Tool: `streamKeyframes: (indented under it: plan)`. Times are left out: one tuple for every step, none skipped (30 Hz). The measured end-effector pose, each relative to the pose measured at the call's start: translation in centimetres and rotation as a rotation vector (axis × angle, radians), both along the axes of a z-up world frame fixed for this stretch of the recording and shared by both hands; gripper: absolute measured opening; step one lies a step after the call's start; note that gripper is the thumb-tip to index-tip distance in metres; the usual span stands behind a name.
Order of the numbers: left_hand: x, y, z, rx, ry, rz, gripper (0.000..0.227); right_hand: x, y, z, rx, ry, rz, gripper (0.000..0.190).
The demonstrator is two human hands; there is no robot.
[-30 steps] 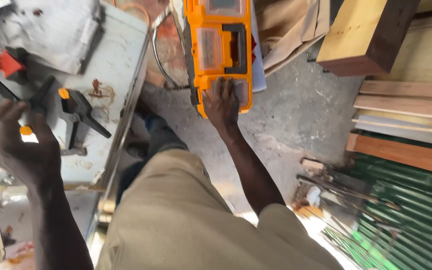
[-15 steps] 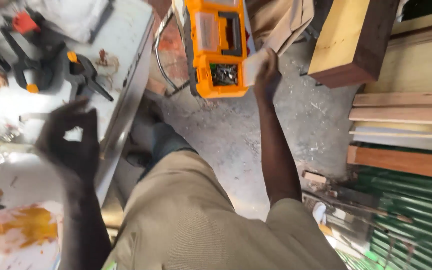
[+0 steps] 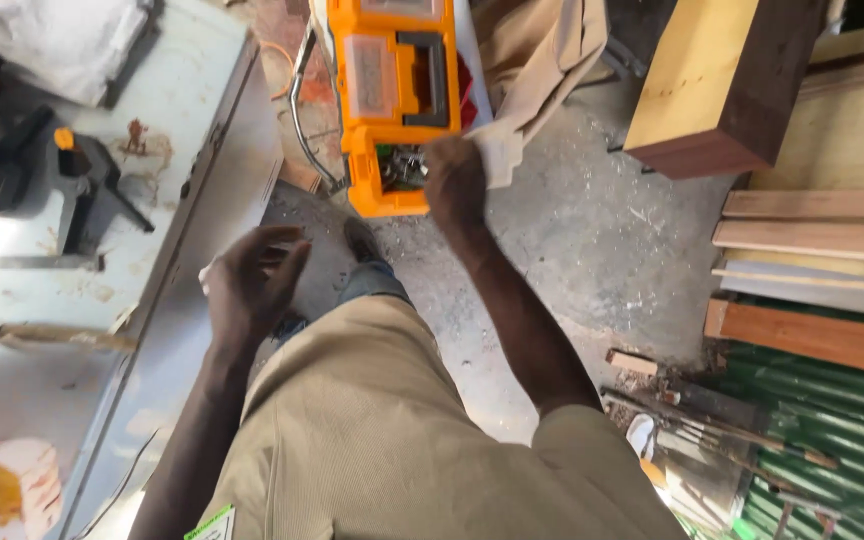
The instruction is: The person opens an orange toolbox and repeatedly picks up small metal fasteners, placing them into compartments. They then close the toolbox, pick up a power drill, and briefly handle a small box of fasteners on a cluttered workbench.
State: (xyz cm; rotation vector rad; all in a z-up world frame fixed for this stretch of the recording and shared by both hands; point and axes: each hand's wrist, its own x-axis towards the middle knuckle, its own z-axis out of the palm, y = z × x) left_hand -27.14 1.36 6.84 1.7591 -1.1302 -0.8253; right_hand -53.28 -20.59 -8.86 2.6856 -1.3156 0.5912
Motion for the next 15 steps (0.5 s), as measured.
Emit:
streamKeyframes:
  plan:
    - [-0.5, -2.3, -0.7, -0.003, -0.005, 0.006, 0.027, 1.1, -0.5, 0.8, -0.003, -0.005, 0.006, 0.017]
    - [-1.4, -3.4, -1.3, 0.056, 0.014, -0.038, 0.029, 1.5, 0.6, 1.3, 0.135, -0.026, 0.04, 0.016]
    - [-2.3, -4.5, -2.1, 0.115, 0.035, -0.081, 0.031, 2.1, 1.8, 1.8, 0.273, -0.047, 0.073, 0.024]
    - [-3.2, -5.2, -2.9, 0.139, 0.044, -0.062, 0.031, 1.9, 2.0, 1.2, 0.299, -0.039, 0.091, 0.024]
    - [-4.1, -5.9, -3.7, 0.201, 0.038, -0.094, 0.035, 1.7, 2.3, 0.6, 0.348, -0.041, 0.018, 0.042]
    - [-4.4, -7.5, -4.5, 0.239, 0.017, -0.124, 0.039, 2.3, 1.4, 0.2, 0.37, -0.056, -0.05, 0.061]
    - [-4.9, -8.4, -4.6, 0.24, 0.012, -0.103, 0.039, 2.7, 0.8, 0.6, 0.372, -0.06, -0.028, 0.061]
    - [-5.4, -9.0, -4.5, 0.271, 0.042, -0.088, 0.038, 2.9, 0.8, 1.1, 0.42, -0.012, -0.063, 0.058]
    - [-5.9, -9.5, -4.6, 0.301, 0.073, -0.073, 0.037, 3.1, 0.9, 1.5, 0.468, 0.036, -0.096, 0.056]
    - [-6.3, -10.0, -5.8, 0.323, 0.08, -0.064, 0.037, 2.5, 0.2, 0.9, 0.491, 0.045, -0.088, 0.056]
    - [-6.6, -10.3, -7.0, 0.342, 0.088, -0.061, 0.039, 1.9, -0.3, 0.4, 0.498, 0.014, -0.03, 0.055]
    - [-6.7, -10.9, -8.2, 0.351, 0.093, -0.064, 0.04, 1.6, -1.2, -0.2, 0.495, -0.022, 0.023, 0.054]
    - [-7.4, -10.5, -9.0, 0.365, 0.097, -0.06, 0.04, 1.1, -0.5, 0.3, 0.509, -0.018, 0.026, 0.054]
    - [-7.7, -10.9, -10.0, 0.36, 0.131, -0.012, 0.041, 1.1, -0.8, 0.8, 0.497, -0.026, 0.052, 0.052]
    - [-7.8, -11.2, -10.9, 0.354, 0.166, 0.037, 0.041, 1.2, -1.0, 1.4, 0.484, -0.034, 0.078, 0.049]
